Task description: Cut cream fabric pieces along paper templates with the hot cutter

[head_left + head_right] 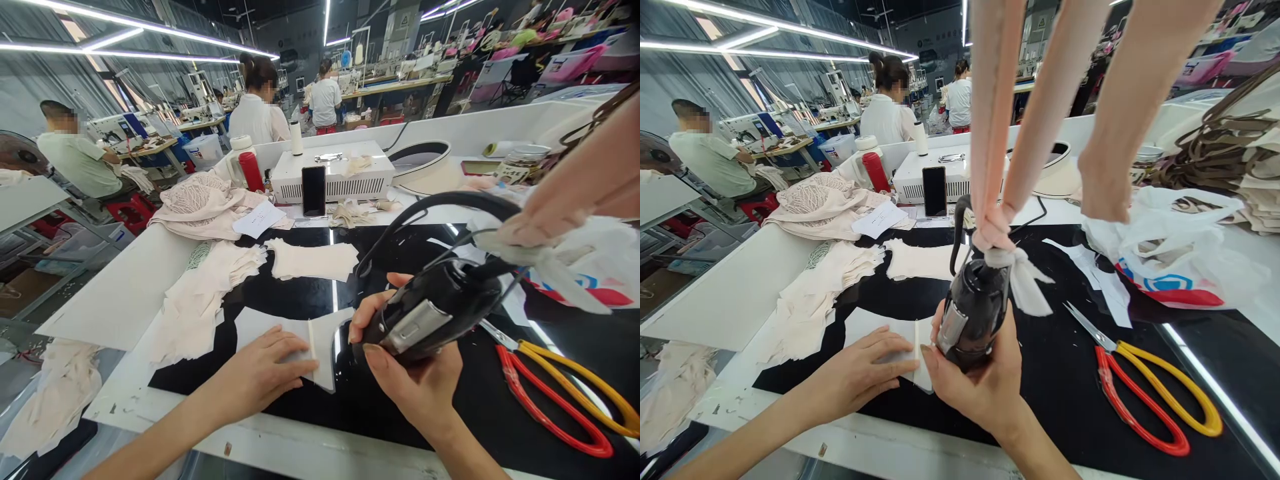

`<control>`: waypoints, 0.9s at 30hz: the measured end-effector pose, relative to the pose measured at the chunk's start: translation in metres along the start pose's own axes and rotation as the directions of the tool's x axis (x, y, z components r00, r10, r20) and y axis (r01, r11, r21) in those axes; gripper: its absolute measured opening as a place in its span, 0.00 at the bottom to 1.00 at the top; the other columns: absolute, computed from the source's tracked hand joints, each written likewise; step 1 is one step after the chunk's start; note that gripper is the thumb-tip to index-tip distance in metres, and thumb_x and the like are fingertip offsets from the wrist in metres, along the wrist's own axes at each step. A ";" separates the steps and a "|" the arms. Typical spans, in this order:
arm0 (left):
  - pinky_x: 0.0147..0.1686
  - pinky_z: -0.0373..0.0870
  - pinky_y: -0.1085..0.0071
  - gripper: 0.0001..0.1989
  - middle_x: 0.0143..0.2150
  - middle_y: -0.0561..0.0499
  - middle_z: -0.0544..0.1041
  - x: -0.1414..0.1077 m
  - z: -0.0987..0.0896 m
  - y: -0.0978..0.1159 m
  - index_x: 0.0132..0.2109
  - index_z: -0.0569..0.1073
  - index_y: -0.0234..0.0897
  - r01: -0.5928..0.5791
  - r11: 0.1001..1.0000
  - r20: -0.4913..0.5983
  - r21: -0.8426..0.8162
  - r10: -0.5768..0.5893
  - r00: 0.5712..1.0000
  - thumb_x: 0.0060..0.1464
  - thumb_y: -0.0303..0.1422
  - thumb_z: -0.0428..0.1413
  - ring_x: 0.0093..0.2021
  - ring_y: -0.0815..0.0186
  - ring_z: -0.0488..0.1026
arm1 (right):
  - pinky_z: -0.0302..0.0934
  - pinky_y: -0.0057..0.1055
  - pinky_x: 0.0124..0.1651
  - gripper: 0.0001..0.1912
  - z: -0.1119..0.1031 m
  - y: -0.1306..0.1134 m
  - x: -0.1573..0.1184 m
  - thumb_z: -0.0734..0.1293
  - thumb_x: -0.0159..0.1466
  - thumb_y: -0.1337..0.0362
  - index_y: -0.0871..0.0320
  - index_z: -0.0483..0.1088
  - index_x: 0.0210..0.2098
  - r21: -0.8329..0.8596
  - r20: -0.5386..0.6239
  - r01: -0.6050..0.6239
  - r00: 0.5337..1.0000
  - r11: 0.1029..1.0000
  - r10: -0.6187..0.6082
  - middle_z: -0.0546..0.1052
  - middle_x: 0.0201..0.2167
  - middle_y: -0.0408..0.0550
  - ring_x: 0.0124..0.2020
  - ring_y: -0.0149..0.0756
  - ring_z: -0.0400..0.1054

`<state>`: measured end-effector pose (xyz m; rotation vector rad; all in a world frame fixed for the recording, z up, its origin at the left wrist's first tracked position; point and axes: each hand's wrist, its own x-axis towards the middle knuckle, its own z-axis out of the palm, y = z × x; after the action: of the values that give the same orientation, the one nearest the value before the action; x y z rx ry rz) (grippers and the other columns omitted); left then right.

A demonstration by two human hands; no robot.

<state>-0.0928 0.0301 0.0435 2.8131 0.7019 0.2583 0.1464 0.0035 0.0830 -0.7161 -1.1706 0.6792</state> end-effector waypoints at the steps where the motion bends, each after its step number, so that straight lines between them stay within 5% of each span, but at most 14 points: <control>1: 0.69 0.65 0.50 0.17 0.58 0.44 0.76 0.000 0.000 -0.001 0.64 0.71 0.43 0.022 0.999 -0.028 -0.035 -0.023 0.999 0.73 0.29 0.51 0.57 0.60 0.75 | 0.71 0.30 0.26 0.21 0.000 0.000 0.000 0.74 0.66 0.55 0.51 0.65 0.52 -0.004 -0.015 -0.001 1.000 1.000 0.001 0.76 0.30 0.42 0.23 0.33 0.71; 6: 0.58 0.76 0.64 0.14 0.55 0.44 0.77 0.007 0.005 -0.001 0.61 0.72 0.37 0.111 0.985 -0.194 -0.131 -0.135 0.972 0.74 0.30 0.49 0.56 0.62 0.75 | 0.72 0.30 0.27 0.21 -0.001 -0.003 0.004 0.77 0.62 0.61 0.52 0.66 0.49 0.004 -0.038 -0.008 0.999 1.000 0.008 0.77 0.29 0.41 0.24 0.33 0.72; 9: 0.61 0.75 0.59 0.15 0.58 0.43 0.76 0.014 0.014 0.000 0.62 0.72 0.37 0.140 0.983 -0.218 -0.119 -0.164 0.962 0.73 0.34 0.52 0.59 0.59 0.74 | 0.72 0.28 0.27 0.21 -0.003 -0.004 0.004 0.77 0.60 0.65 0.52 0.67 0.48 0.028 -0.044 -0.010 0.999 1.000 0.012 0.77 0.29 0.40 0.24 0.31 0.72; 16: 0.69 0.67 0.46 0.32 0.65 0.42 0.74 0.019 0.025 -0.002 0.67 0.69 0.38 0.259 0.961 -0.066 -0.099 -0.266 0.962 0.59 0.40 0.68 0.68 0.49 0.67 | 0.72 0.28 0.28 0.26 -0.006 0.001 -0.002 0.77 0.57 0.69 0.52 0.68 0.52 0.051 -0.078 -0.060 0.995 0.997 0.064 0.78 0.31 0.41 0.25 0.32 0.73; 27: 0.73 0.48 0.34 0.37 0.72 0.45 0.67 0.017 0.019 0.003 0.72 0.64 0.43 0.378 0.919 0.110 -0.113 -0.366 0.924 0.61 0.41 0.67 0.73 0.48 0.60 | 0.72 0.28 0.32 0.26 -0.010 0.005 -0.002 0.76 0.58 0.72 0.51 0.69 0.52 0.061 -0.043 -0.024 0.999 0.998 0.027 0.78 0.34 0.40 0.28 0.31 0.74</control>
<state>-0.0721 0.0321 0.0281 2.4839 1.1331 0.1078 0.1549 0.0039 0.0760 -0.6921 -1.0982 0.7144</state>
